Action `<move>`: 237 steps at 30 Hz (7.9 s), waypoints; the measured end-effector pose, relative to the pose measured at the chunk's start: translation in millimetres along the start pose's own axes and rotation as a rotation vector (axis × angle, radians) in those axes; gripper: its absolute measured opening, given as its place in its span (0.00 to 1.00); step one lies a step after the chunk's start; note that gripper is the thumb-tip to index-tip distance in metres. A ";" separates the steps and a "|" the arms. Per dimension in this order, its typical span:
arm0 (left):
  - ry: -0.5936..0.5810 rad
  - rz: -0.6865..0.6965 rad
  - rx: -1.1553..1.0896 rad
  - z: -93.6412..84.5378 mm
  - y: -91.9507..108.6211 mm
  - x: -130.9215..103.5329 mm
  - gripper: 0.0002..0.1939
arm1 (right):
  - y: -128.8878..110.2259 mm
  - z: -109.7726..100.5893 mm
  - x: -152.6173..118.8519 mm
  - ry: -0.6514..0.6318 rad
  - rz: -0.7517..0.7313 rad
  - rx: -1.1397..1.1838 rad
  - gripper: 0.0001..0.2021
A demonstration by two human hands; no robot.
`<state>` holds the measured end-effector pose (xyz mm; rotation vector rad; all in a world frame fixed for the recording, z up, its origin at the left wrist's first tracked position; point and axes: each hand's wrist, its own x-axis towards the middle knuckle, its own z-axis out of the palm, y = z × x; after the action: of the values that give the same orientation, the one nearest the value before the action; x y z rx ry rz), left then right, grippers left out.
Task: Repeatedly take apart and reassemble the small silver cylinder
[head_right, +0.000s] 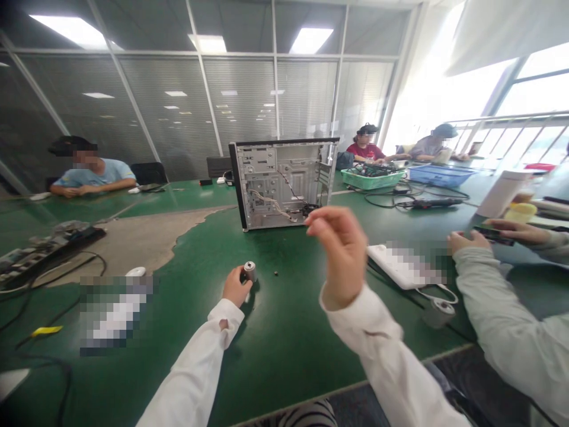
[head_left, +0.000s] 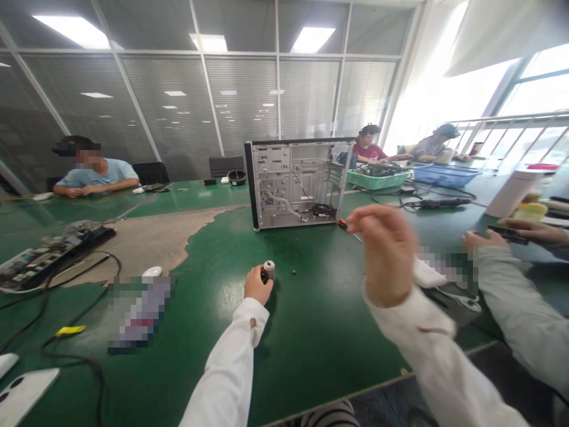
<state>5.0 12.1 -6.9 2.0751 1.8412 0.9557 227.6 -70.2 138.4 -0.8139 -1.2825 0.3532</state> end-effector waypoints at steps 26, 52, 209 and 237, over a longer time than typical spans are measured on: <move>-0.077 -0.015 -0.345 6.1 -2.9 3.3 0.20 | 103.8 -11.5 -81.1 -0.558 -0.023 -0.808 0.17; -0.065 0.033 -0.287 9.4 -4.9 6.6 0.18 | 142.5 60.7 -68.6 -0.820 -0.232 -0.978 0.16; -0.547 -0.185 -1.310 -11.3 9.1 5.4 0.21 | 133.2 72.5 -64.4 -0.700 0.261 -0.102 0.34; -0.361 -0.162 -1.032 1.5 11.7 4.5 0.18 | 124.0 74.1 -67.3 -0.674 0.189 -0.326 0.32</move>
<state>15.4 14.4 -0.2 1.3065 0.9616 1.0660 163.7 -4.7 8.0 -1.1503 -1.9287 0.6124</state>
